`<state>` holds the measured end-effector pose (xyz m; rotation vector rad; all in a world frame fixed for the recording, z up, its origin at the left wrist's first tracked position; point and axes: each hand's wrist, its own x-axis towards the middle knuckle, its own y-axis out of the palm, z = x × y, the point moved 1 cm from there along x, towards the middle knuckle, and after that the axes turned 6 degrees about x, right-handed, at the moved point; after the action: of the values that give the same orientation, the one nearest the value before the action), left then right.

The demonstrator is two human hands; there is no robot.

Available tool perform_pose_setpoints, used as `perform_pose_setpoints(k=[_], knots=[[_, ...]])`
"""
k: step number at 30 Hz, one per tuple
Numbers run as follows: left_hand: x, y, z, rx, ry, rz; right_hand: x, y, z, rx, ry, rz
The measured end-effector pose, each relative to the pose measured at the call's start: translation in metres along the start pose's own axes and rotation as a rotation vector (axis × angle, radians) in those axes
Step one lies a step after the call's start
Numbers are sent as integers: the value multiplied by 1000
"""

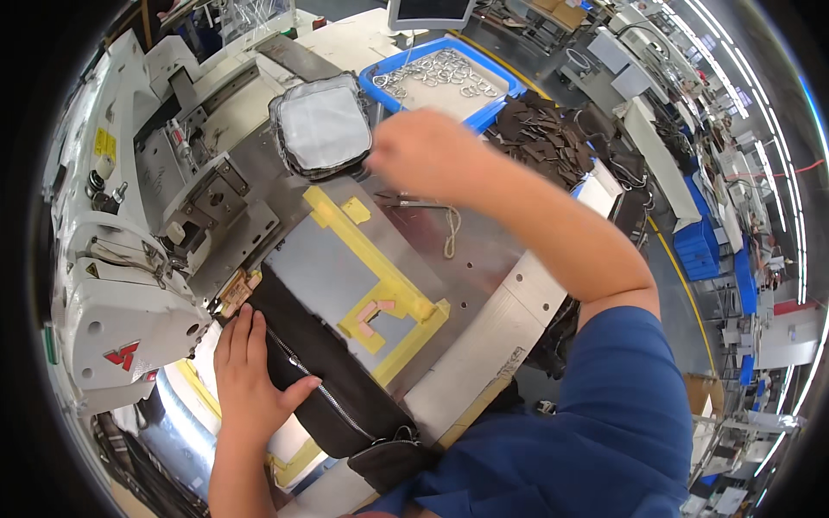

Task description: The person operates an industrial sewing machine to attach zippers to small fabric pouches. They repeatedly position the pouch under the needle, sew along the zipper, and then remove the finished item to place it on a nearby pile before picking up the next pouch.

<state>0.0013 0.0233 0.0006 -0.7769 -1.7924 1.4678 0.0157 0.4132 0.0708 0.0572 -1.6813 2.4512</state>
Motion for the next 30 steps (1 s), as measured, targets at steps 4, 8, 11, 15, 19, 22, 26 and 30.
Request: perform_pose_setpoints(k=[4,8,11,15,19,22,26,30], knots=[[3,0,-2,-11,20,-19,-12,-42,-143,-324,321,-49],[1,-2,-2,-30,4,-25,-34,-32,-217,-322,429,-67],[3,0,2,-56,26,-46,-44,-34,-229,-239,445,-118],[-1,-1,3,-31,16,-49,-18,-30,-152,-229,280,-216],[-7,-1,2,-17,72,-96,1,12,2,408,7,-127],[-9,2,-2,-26,130,-133,-1,52,95,460,-320,109],[-9,-2,-5,-22,147,-132,7,113,128,278,-795,21],[-9,-2,-5,-6,153,-139,5,133,127,237,-888,-72]])
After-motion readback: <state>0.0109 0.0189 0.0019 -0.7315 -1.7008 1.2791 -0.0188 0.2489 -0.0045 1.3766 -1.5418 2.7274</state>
